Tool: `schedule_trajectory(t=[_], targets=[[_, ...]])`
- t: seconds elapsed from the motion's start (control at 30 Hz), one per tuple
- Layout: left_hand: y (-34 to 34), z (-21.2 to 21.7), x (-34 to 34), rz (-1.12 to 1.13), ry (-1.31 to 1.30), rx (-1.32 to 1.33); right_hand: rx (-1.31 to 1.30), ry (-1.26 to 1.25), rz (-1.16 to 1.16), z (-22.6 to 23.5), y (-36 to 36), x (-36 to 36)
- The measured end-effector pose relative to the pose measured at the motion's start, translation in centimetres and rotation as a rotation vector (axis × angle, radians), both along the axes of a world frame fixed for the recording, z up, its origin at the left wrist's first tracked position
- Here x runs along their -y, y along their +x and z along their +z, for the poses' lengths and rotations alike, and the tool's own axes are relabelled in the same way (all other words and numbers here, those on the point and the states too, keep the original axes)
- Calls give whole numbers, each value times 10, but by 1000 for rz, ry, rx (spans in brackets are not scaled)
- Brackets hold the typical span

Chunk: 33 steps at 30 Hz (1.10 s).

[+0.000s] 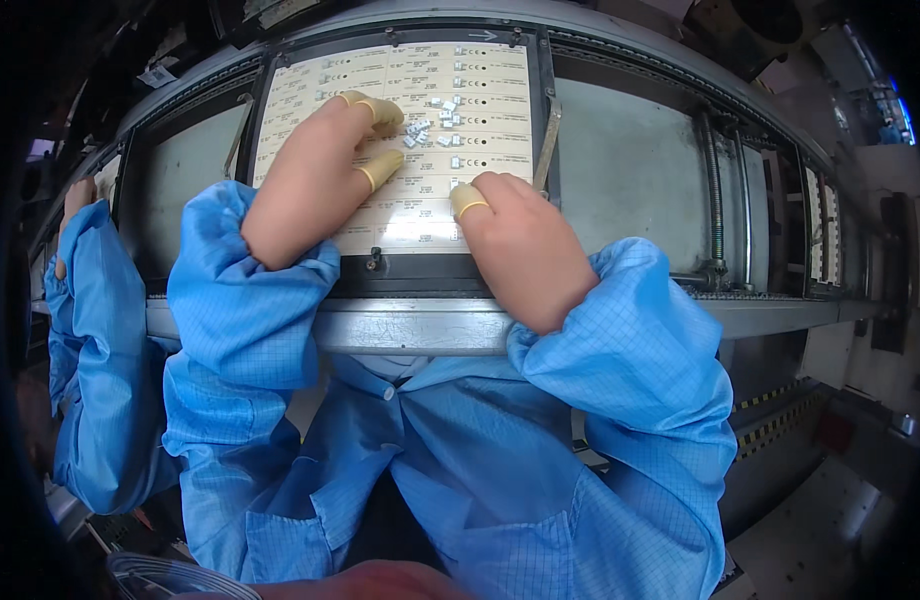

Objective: Perform manual assembly and inspection of components on a large electronic panel at a workstation.

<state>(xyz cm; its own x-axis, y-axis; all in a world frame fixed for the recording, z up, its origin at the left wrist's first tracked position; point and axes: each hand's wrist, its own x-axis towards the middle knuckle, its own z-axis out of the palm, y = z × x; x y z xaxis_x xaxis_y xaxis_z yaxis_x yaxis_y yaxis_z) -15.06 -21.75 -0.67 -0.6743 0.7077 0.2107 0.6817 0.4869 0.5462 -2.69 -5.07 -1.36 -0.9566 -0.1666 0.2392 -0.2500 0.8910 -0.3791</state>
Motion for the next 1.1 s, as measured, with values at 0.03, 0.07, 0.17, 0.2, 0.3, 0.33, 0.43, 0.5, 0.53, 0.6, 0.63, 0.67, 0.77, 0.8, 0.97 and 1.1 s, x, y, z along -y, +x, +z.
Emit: schedule_trajectory(t=[0.03,0.07,0.17,0.2,0.3,0.33,0.43,0.5,0.53,0.6,0.63,0.67,0.77,0.8,0.97,1.1], targets=[[0,-3,0,2,0,-2,-2,0,2,1,0,2],[-1,-6,-1,-8,27,-42,5,39,13,2,0,3],[2,-6,-4,5,31,-64,28,82,23,6,2,4],[4,-6,-5,26,8,-47,42,84,21,6,2,4],[5,-10,-8,-10,9,-118,4,83,12,2,0,2],[5,-12,-8,-14,18,-120,2,91,7,2,-2,2],[4,-15,-10,-32,123,-114,-21,31,7,2,-3,-2],[2,-17,-19,-80,129,-104,13,4,31,-3,0,-11],[1,-17,-20,-74,101,-97,-27,18,19,-6,2,-11],[4,-22,-22,-95,84,-136,-57,26,-10,-19,6,-14],[7,-23,-19,-70,85,-134,2,-53,-69,-22,6,-9],[11,-11,-8,29,59,44,27,-66,-41,-24,1,-1],[6,-31,35,118,128,94,-117,1,104,-43,-9,17],[-4,-43,47,89,148,92,-124,38,77,-42,-6,16],[-39,-65,56,84,313,200,-86,46,5,-39,-1,9],[-99,-100,115,95,240,287,-91,20,16,-42,-8,13]])
